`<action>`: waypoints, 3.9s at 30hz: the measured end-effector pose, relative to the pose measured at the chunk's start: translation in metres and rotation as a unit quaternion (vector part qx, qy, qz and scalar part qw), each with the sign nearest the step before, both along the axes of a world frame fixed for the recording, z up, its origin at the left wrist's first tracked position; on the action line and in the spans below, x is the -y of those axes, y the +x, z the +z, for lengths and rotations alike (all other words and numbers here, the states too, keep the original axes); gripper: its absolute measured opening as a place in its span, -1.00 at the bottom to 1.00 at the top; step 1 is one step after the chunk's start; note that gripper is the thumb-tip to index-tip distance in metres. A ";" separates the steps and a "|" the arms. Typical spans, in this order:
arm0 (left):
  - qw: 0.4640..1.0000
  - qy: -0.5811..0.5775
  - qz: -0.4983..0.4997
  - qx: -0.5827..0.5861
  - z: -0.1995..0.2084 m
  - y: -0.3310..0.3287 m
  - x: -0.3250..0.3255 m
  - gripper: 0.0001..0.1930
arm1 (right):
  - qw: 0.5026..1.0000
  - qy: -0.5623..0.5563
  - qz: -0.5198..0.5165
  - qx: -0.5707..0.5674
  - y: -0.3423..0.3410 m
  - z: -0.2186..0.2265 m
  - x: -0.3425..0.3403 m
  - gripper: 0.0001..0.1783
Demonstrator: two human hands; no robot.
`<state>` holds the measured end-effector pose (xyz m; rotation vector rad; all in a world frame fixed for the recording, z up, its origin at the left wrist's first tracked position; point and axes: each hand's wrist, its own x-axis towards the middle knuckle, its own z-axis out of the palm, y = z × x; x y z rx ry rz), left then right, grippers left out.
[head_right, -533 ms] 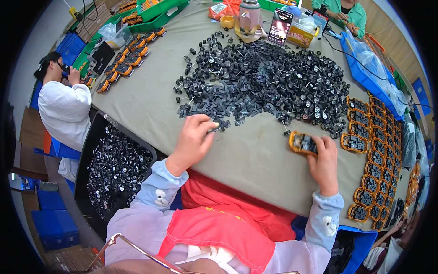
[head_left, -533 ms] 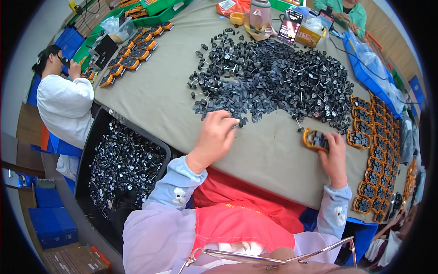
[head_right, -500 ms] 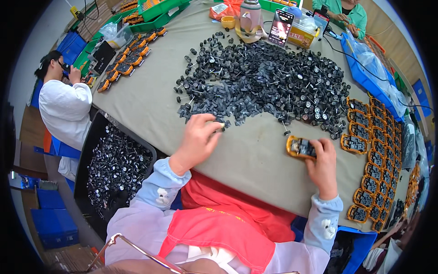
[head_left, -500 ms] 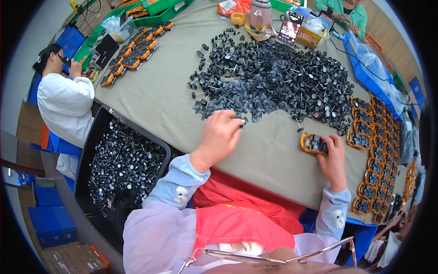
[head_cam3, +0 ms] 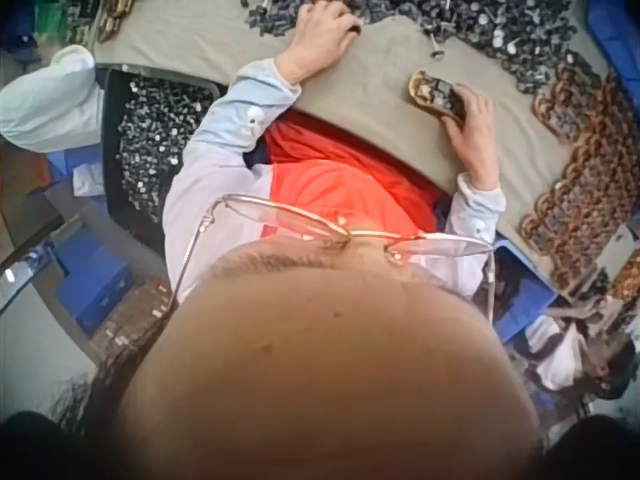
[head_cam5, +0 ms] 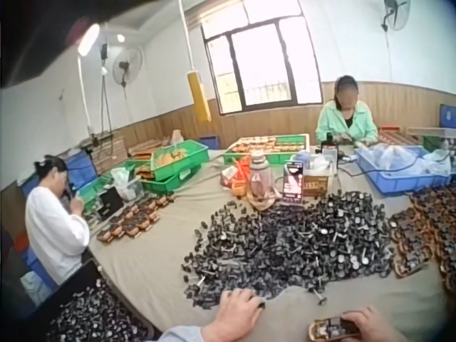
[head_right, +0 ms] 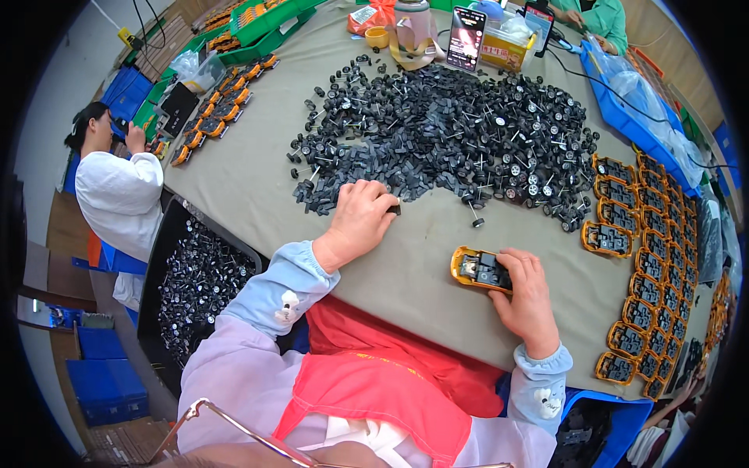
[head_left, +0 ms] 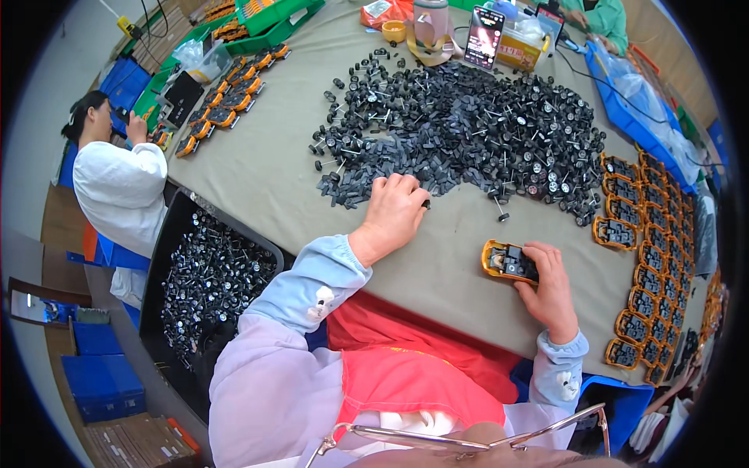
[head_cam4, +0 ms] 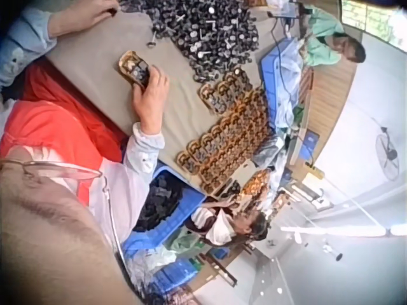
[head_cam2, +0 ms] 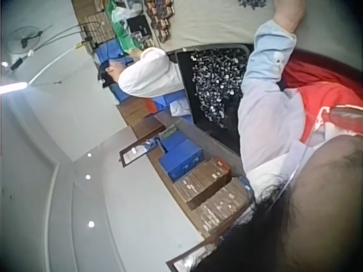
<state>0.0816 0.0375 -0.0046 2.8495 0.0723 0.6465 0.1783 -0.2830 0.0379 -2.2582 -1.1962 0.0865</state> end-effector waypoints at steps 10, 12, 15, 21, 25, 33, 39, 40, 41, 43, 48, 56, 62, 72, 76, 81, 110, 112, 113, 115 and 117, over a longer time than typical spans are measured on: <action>0.992 0.068 -0.100 -0.041 0.012 -0.005 -0.003 -0.96 | 0.999 0.017 0.027 0.002 -0.007 -0.005 -0.009 -0.33; 0.991 0.071 -0.105 -0.044 0.013 -0.009 -0.003 -0.96 | 0.999 0.016 0.035 0.004 -0.007 -0.005 -0.009 -0.32; 0.996 0.047 -0.062 -0.050 0.017 -0.010 0.002 -0.96 | 0.999 0.026 0.032 0.003 -0.007 -0.005 -0.008 -0.32; 0.995 0.011 -0.025 -0.094 0.016 -0.012 0.015 -0.90 | 0.999 0.022 0.033 0.002 -0.011 -0.005 -0.009 -0.33; 0.992 0.027 -0.065 -0.104 0.017 -0.010 0.019 -0.90 | 0.999 0.022 0.047 -0.005 -0.015 -0.003 -0.010 -0.34; 0.976 -0.037 -0.135 -0.165 0.016 -0.002 0.018 -0.89 | 0.998 0.021 0.052 -0.008 -0.014 -0.003 -0.010 -0.33; 0.965 -0.032 -0.202 -0.166 0.019 -0.003 0.017 -0.86 | 0.997 0.009 0.072 -0.012 -0.013 -0.002 -0.014 -0.33; 0.967 -0.039 -0.199 -0.155 0.017 -0.002 0.017 -0.86 | 0.997 0.010 0.076 -0.010 -0.012 -0.002 -0.014 -0.34; 0.966 -0.040 -0.202 -0.158 0.018 -0.002 0.015 -0.86 | 0.997 0.012 0.080 -0.009 -0.012 -0.002 -0.014 -0.34; 0.965 0.025 -0.204 -0.162 0.021 -0.003 0.013 -0.83 | 0.997 0.010 0.080 -0.010 -0.011 -0.003 -0.016 -0.35; 0.924 -0.014 -0.376 -0.067 0.037 0.001 0.027 -0.81 | 0.996 0.005 0.084 -0.010 -0.012 -0.002 -0.021 -0.37; 0.831 0.111 -0.535 -0.100 0.044 0.015 0.026 -0.80 | 0.993 0.002 0.115 0.013 -0.013 0.001 -0.030 -0.48; 0.804 0.116 -0.566 -0.139 0.041 0.023 0.027 -0.80 | 0.993 0.006 0.120 0.013 -0.010 -0.002 -0.028 -0.47; 0.811 0.124 -0.546 -0.171 0.037 -0.005 0.019 -0.82 | 0.989 -0.008 0.146 0.005 -0.016 0.004 -0.033 -0.43; 0.884 0.060 -0.462 -0.038 0.023 -0.041 0.007 -0.75 | 0.987 0.035 0.158 0.017 -0.007 0.008 -0.030 -0.42; 0.984 -0.038 -0.170 0.041 0.024 -0.085 -0.034 -0.61 | 0.997 0.054 0.002 -0.052 0.032 0.002 -0.041 -0.61; 0.958 -0.230 -0.168 -0.019 0.036 -0.074 0.051 -0.54 | 0.997 0.057 -0.046 -0.001 -0.040 -0.015 0.020 -0.80; 0.950 -0.235 -0.205 -0.003 0.032 -0.063 0.064 -0.45 | 0.997 0.057 -0.044 -0.003 -0.041 -0.017 0.019 -0.80; 0.951 -0.227 -0.209 -0.011 0.031 -0.059 0.067 -0.41 | 0.997 0.058 -0.046 -0.004 -0.041 -0.017 0.019 -0.80; 0.950 -0.233 -0.208 -0.014 0.026 -0.054 0.071 -0.41 | 0.998 0.055 -0.041 -0.006 -0.041 -0.017 0.017 -0.80; 0.948 -0.240 -0.210 -0.018 0.023 -0.051 0.071 -0.41 | 0.998 0.052 -0.040 -0.006 -0.041 -0.016 0.016 -0.80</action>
